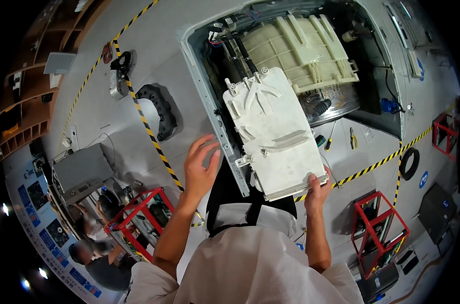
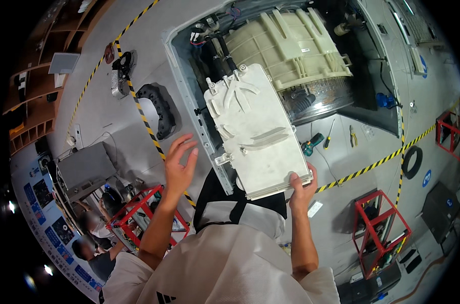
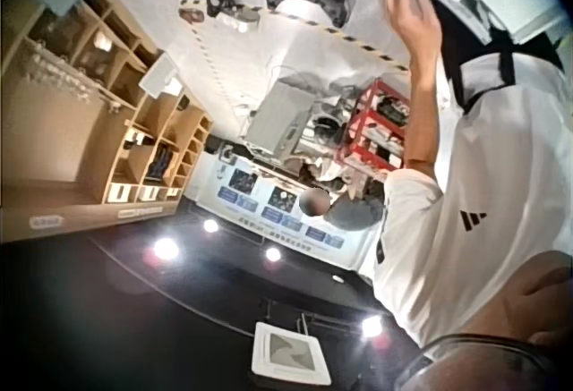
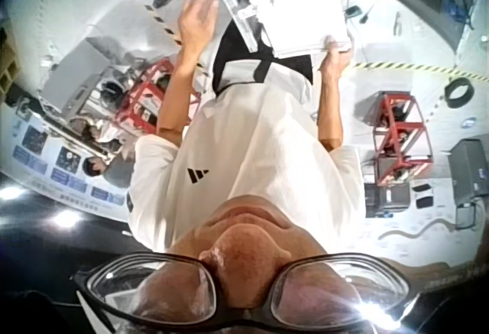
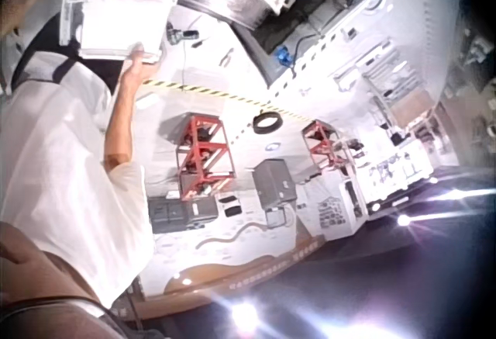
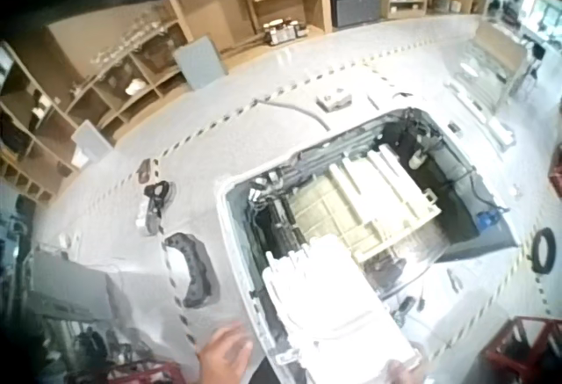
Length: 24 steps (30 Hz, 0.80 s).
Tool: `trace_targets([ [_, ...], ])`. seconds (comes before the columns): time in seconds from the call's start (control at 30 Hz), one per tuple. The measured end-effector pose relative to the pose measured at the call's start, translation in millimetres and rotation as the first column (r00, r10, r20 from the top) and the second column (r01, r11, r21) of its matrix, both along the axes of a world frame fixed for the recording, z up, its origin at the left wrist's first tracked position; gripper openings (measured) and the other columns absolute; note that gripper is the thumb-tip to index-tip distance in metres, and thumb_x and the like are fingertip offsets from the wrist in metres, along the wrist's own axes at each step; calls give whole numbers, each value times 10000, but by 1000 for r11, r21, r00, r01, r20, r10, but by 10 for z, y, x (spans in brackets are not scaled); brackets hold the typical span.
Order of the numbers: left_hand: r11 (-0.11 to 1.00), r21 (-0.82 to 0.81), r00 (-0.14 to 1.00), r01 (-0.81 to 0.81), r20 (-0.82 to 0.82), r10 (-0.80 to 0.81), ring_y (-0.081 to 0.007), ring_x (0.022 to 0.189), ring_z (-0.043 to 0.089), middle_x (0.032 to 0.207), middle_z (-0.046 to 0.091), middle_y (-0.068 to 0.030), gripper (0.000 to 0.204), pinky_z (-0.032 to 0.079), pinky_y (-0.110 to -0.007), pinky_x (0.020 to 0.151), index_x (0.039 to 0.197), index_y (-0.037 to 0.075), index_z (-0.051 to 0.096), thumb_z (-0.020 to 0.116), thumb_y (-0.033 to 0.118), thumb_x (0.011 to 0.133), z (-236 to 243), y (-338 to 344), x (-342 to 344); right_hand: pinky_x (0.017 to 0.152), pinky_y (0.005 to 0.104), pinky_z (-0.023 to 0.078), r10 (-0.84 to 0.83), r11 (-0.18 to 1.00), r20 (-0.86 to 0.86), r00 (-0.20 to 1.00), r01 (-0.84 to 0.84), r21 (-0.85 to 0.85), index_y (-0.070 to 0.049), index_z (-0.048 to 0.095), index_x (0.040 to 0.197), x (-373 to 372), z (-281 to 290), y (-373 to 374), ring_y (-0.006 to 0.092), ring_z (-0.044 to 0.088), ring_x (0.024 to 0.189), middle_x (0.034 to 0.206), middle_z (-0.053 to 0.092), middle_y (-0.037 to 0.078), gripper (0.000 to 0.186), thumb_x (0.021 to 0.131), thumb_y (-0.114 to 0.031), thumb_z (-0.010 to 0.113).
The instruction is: The person removes a plastic component from the top of an internal washing machine drum assembly and then uses a screwdriver to reattach a metal access panel to the back of the machine's outer housing.
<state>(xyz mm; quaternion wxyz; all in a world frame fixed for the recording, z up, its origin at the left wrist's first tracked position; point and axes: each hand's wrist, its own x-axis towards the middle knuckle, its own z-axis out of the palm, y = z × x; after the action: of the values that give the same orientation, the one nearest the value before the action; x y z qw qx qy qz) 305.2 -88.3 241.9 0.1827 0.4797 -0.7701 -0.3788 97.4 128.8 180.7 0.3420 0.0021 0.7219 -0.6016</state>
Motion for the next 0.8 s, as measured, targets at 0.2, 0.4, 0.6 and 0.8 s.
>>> trace_targets([
  [0.2, 996, 66, 993, 65, -98, -59, -299, 987, 560, 1083, 578, -124, 165, 446, -349, 835, 952, 4, 616, 607, 48, 793, -54, 265, -10, 802, 289, 422, -7, 1000, -182, 983, 6, -10, 34, 489, 1140, -581, 189, 17, 172, 530, 886, 989, 556, 96, 561, 680, -222, 683],
  [0.4, 996, 52, 983, 74, -170, -64, -288, 959, 564, 1064, 580, -116, 167, 453, -341, 817, 951, 11, 616, 621, 56, 790, -16, 473, -28, 760, 277, 442, -31, 999, 21, 999, 32, -43, 58, 496, 1089, -1234, 408, -130, 145, 550, 839, 931, 564, 85, 403, 768, -174, 568],
  [0.6, 993, 64, 976, 95, -201, -81, -287, 975, 562, 1071, 580, -122, 219, 453, -334, 824, 1008, 18, 598, 624, 80, 799, 23, 565, -109, 736, 274, 445, 77, 997, 24, 997, -78, 9, 25, 534, 983, -1425, 533, -233, 155, 556, 807, 889, 578, 76, 317, 776, -213, 563],
  [0.8, 891, 413, 952, 188, -301, -62, -200, 1015, 559, 1149, 554, -146, 458, 433, -313, 882, 1230, 6, 455, 631, 137, 828, -48, 741, -294, 665, 350, 522, 68, 997, 210, 975, -76, 32, 17, 513, 1062, -1160, 606, -274, 231, 618, 815, 943, 594, 133, 457, 768, -330, 556],
])
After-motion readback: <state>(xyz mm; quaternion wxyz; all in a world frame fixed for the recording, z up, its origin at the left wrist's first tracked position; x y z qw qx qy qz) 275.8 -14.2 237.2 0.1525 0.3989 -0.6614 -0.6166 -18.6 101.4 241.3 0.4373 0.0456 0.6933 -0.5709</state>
